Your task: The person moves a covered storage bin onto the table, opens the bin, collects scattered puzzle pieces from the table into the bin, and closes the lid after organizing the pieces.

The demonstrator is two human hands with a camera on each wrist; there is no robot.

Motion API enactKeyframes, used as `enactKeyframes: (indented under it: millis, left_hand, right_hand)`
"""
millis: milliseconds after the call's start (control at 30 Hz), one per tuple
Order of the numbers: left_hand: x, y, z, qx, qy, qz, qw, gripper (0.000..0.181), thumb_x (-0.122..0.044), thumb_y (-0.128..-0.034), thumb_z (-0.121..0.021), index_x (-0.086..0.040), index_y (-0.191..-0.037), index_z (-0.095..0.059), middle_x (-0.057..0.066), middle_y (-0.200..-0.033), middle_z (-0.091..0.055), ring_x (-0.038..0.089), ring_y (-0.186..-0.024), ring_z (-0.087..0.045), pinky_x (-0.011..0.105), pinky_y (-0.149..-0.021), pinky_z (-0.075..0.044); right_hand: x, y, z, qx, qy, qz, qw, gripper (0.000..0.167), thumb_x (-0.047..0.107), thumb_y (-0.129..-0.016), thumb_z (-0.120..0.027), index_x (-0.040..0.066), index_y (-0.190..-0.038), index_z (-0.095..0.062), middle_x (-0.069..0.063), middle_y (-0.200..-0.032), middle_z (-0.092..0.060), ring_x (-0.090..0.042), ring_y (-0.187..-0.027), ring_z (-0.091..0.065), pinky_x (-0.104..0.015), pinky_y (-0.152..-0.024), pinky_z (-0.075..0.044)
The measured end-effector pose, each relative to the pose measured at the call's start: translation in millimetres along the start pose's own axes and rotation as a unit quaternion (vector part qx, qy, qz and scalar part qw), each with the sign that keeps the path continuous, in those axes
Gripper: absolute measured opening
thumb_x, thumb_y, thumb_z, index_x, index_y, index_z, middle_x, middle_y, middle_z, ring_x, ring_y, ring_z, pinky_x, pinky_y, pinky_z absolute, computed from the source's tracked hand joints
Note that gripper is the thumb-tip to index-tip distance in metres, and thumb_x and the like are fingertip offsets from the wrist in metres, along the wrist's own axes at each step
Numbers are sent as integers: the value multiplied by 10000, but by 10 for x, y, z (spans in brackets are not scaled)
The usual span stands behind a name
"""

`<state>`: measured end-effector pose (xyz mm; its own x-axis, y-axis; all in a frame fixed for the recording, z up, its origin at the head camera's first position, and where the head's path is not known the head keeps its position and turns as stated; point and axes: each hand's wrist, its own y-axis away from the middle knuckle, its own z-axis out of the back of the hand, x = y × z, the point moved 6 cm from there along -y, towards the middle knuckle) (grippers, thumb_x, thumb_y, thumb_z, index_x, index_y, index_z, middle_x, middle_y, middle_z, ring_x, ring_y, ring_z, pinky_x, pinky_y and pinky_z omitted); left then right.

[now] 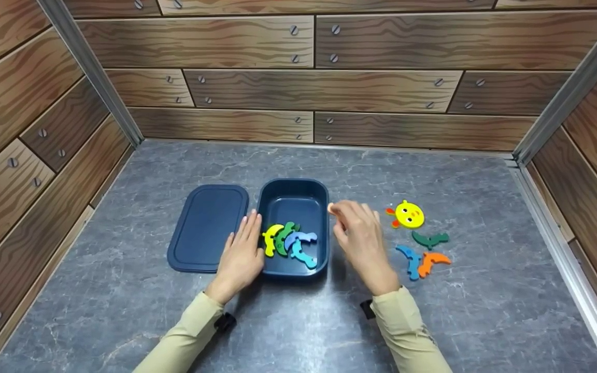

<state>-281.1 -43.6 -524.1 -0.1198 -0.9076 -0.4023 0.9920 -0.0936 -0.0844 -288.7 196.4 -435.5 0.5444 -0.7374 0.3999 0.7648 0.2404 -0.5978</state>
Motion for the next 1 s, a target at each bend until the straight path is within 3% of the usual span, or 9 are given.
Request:
enactKeyframes:
  millis: [400,1000]
  left_hand:
    - [9,4,3,-17,-11,12,10000,653,-178,-977,-434,-123,-1583,-197,-10,-1648,-89,218,-1498,-87,523,-1173,-132]
    - [-17,2,28,35,-55,18,10000,654,-191,-986,-452,-125,-1584,-196,-15,-1647,-77,226,-1498,-87,529,-1172,-135]
  right_hand:
    - [179,-127,-143,243,-43,121,9996,331,-20,-820,-741,72,-1136,-707,-72,-1125,-682,-242,-845,-543,-364,-685,-326]
    - [323,-262,-376,568,-151,411,9974,301,8,-849,-728,100,-1135,-703,-20,-1033,-680,-183,-804,-507,-354,-695,-311]
